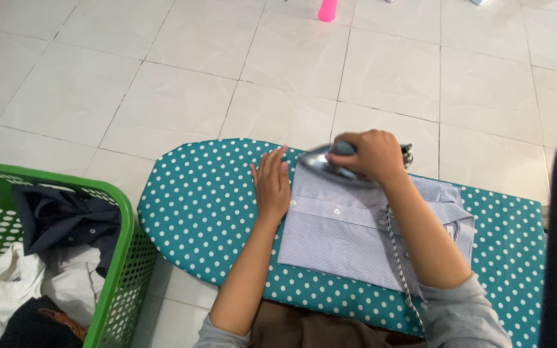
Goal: The person irons a blue striped button-up shirt on an ironing board using a steam iron, folding the sleeves and torso before performing a final press on the folded shirt and placing it on a table.
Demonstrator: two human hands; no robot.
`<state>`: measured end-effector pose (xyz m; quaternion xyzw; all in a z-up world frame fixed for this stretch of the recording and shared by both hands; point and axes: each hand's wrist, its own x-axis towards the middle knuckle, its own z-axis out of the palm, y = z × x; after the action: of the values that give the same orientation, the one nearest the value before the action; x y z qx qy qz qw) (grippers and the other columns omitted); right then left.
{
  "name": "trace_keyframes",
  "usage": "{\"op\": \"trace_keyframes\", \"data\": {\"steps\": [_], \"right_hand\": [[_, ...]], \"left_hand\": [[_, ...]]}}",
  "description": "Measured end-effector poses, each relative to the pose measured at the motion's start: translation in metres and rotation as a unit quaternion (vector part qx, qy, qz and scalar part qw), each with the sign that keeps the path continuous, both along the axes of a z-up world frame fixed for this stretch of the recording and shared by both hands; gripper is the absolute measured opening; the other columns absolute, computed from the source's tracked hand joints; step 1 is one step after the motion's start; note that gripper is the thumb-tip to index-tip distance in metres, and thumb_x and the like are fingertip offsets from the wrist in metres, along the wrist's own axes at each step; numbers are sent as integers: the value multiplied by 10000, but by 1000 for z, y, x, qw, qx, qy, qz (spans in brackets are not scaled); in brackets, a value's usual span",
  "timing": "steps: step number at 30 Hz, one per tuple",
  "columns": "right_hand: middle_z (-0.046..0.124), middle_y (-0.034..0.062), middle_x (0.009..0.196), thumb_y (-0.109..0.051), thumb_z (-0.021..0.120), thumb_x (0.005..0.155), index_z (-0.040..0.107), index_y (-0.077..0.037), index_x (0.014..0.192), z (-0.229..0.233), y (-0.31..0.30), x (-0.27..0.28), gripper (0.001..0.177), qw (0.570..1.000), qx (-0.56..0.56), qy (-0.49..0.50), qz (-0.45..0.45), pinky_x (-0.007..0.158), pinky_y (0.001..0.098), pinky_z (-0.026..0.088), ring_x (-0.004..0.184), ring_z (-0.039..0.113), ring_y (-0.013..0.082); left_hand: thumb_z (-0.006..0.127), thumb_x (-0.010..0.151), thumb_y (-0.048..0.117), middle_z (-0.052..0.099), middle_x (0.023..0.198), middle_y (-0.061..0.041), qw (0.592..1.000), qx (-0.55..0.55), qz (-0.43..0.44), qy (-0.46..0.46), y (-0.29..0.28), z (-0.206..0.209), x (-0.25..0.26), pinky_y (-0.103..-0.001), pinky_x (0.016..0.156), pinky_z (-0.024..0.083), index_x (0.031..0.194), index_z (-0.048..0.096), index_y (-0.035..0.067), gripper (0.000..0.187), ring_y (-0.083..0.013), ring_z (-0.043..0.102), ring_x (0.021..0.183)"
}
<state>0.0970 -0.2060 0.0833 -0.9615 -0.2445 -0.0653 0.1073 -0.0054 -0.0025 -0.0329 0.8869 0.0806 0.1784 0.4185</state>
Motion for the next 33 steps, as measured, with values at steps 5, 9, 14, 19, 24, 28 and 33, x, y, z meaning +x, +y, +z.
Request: {"op": "trace_keyframes", "data": {"steps": [5,9,14,19,24,28,33], "right_hand": [[733,50,659,-739,727,665,812,-281,948,-5,-10,-24,545,995,-52,53,71,550,388,534,576,698,258],[708,64,645,-727,718,794,792,-238,964,-9,-17,-19,523,998,-56,-13,-19,565,399,525,609,691,263],[699,54,613,-646,758,703,803,-234,889,-7,-19,-21,454,994,-31,5,107,521,396,519,546,673,261],[695,38,604,-600,755,730,799,-227,883,-9,-12,-14,405,995,10,-14,98,519,382,514,533,667,239],[687,50,594,-623,746,777,786,-216,835,-9,2,-6,413,997,-34,-35,66,488,389,494,518,658,247],[687,28,588,-626,721,738,765,-206,787,-11,7,-6,426,992,2,-6,130,494,397,493,505,658,246],[657,78,585,-671,714,829,720,-133,750,-22,12,-6,544,997,-37,-72,-10,507,396,496,528,647,263]], "left_hand": [[285,1079,430,361,1641,-99,988,132,-63,47,-8,5,-1,-692,1178,11,1492,524,289,497,-389,228,1514],[308,1077,487,311,1659,-98,977,198,-60,57,-10,-7,-4,-681,1192,11,1513,495,228,541,-389,201,1540],[311,1075,489,306,1663,-85,975,206,-57,53,-9,-7,-1,-685,1191,6,1551,432,191,574,-377,208,1549],[297,1079,453,302,1671,-81,979,184,-55,62,-9,-2,0,-687,1187,-1,1606,310,181,594,-356,212,1543],[290,1087,439,301,1676,-76,988,138,-51,55,-7,-5,2,-666,1205,-19,1614,294,162,595,-331,209,1560],[287,1077,444,300,1671,-66,989,116,-52,74,-8,-5,1,-654,1211,-40,1614,277,146,615,-298,205,1563],[309,1068,550,274,1688,-112,985,141,-90,36,-11,-13,-3,-654,1210,-30,1618,230,42,752,-314,182,1570]]}}
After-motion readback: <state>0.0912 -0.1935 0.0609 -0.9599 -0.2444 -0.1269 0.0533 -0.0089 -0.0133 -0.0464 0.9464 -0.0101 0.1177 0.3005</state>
